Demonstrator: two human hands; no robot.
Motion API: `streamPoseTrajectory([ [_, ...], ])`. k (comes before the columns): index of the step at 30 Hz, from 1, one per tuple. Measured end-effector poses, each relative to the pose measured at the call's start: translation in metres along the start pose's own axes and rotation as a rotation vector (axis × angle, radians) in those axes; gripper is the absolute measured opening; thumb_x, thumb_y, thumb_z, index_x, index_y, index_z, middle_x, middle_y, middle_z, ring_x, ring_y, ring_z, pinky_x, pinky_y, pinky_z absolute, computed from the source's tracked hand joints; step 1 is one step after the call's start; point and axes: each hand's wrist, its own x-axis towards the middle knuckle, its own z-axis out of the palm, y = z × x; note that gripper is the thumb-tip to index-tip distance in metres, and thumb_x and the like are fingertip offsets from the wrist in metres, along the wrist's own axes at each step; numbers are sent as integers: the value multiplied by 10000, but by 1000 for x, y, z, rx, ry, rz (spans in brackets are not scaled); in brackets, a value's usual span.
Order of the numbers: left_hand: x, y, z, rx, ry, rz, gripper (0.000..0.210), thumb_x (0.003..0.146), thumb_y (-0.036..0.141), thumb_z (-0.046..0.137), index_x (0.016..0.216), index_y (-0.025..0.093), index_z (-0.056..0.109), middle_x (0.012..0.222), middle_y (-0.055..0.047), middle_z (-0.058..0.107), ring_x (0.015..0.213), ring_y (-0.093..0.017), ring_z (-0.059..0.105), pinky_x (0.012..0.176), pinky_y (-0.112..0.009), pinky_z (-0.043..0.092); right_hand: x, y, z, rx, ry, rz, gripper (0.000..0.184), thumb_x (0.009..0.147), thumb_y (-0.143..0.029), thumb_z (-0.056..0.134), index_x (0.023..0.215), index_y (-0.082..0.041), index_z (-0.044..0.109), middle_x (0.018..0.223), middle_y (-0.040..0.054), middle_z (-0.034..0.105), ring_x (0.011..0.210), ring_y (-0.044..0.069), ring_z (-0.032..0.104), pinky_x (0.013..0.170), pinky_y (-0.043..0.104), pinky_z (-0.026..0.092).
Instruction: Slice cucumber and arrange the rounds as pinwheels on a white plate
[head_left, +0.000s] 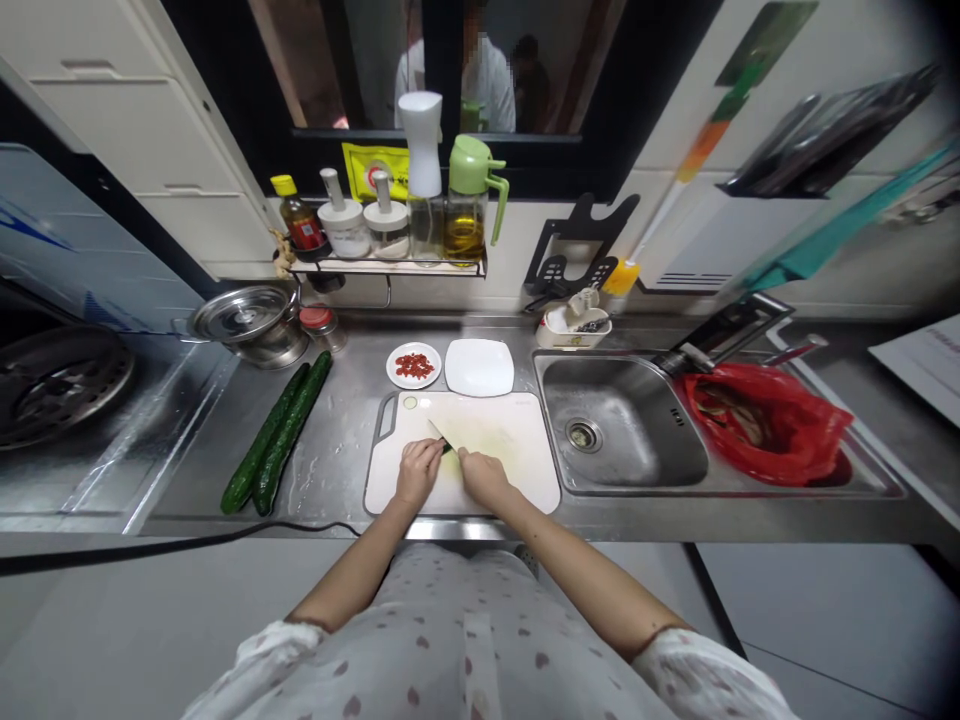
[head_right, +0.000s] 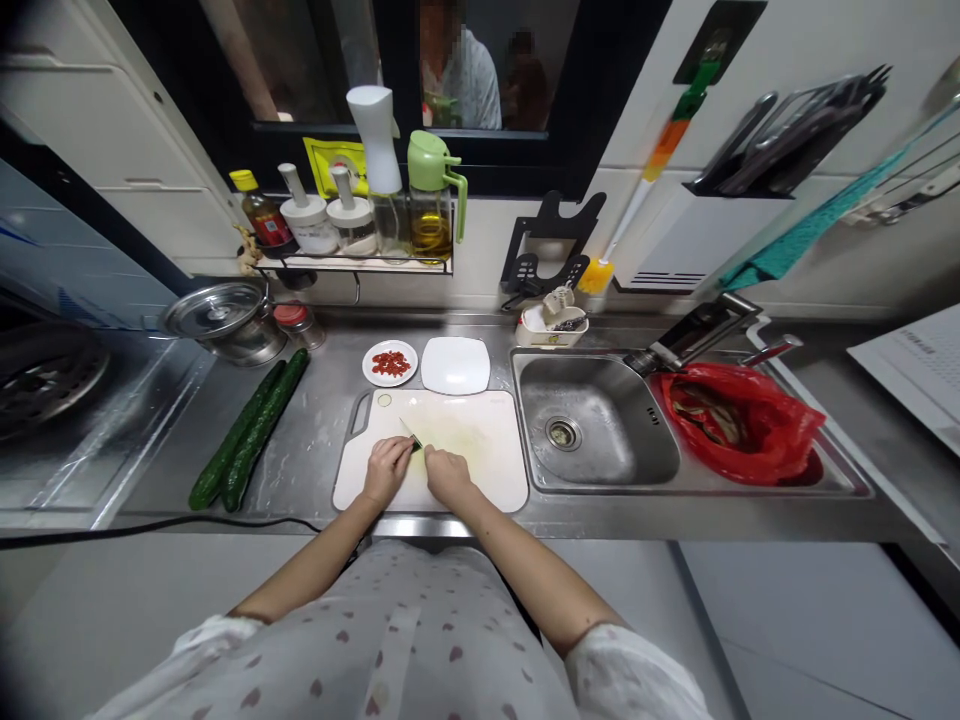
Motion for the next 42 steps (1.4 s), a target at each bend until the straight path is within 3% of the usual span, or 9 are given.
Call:
streamPoseTrajectory([
  [12,0,-1,0,1,16,20,221,907,220,493,1043,212,666,970,-68,687,932,-177,612,842,-354,466,13,-10,-3,51,6,18,374,862,-38,342,1199,-121,481,1016,133,687,995,212,646,791,289,452],
  [24,0,-1,0,-6,2,8,230,908,210,484,1049,213,665,970,-66,690,937,-178,611,853,-358,461,6,-2,5,28,-25,26,361,832,-34,363,1153,-129,498,1005,129,689,990,207,643,787,282,448],
  [42,0,1,0,27,15,11,222,911,232,481,1029,216,670,961,-69,689,934,-184,610,858,-368,448,19,-13,1,57,32,42,349,863,-37,350,1170,-137,482,1044,134,677,1013,193,636,809,276,450],
])
